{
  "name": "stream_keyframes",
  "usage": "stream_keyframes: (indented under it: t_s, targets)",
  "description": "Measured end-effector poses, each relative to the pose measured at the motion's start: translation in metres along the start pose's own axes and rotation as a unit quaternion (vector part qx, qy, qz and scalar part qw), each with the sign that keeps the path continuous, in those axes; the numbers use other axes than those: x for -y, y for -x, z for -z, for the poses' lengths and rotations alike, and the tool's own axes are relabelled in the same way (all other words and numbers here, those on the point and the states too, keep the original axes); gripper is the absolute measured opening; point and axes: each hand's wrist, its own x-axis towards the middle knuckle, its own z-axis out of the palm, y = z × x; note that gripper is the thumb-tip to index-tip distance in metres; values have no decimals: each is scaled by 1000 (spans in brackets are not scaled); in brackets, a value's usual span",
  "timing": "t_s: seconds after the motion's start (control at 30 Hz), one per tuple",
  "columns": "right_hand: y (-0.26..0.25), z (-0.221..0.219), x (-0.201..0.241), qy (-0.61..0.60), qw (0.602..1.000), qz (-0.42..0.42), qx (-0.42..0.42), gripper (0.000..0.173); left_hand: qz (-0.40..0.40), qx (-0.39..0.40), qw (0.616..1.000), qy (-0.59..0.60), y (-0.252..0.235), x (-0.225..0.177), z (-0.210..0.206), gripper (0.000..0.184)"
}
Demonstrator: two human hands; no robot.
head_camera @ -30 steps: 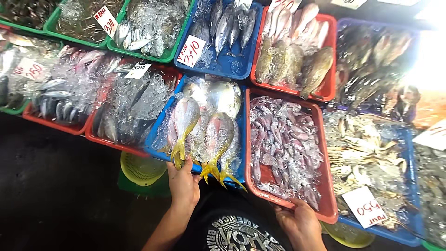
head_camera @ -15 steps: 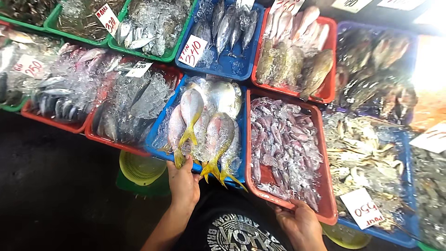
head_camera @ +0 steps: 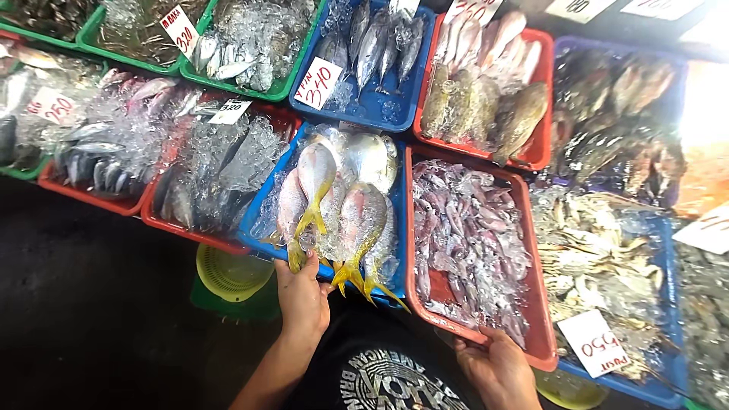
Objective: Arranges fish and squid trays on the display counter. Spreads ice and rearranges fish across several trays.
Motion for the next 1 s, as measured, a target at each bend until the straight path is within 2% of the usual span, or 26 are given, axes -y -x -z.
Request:
stream_keyframes:
  t_s: [1.0]
  targets:
    - [8, -2, 7, -10, 1000, -2, 5, 4, 5, 14, 1000, 4, 4, -8, -4, 51]
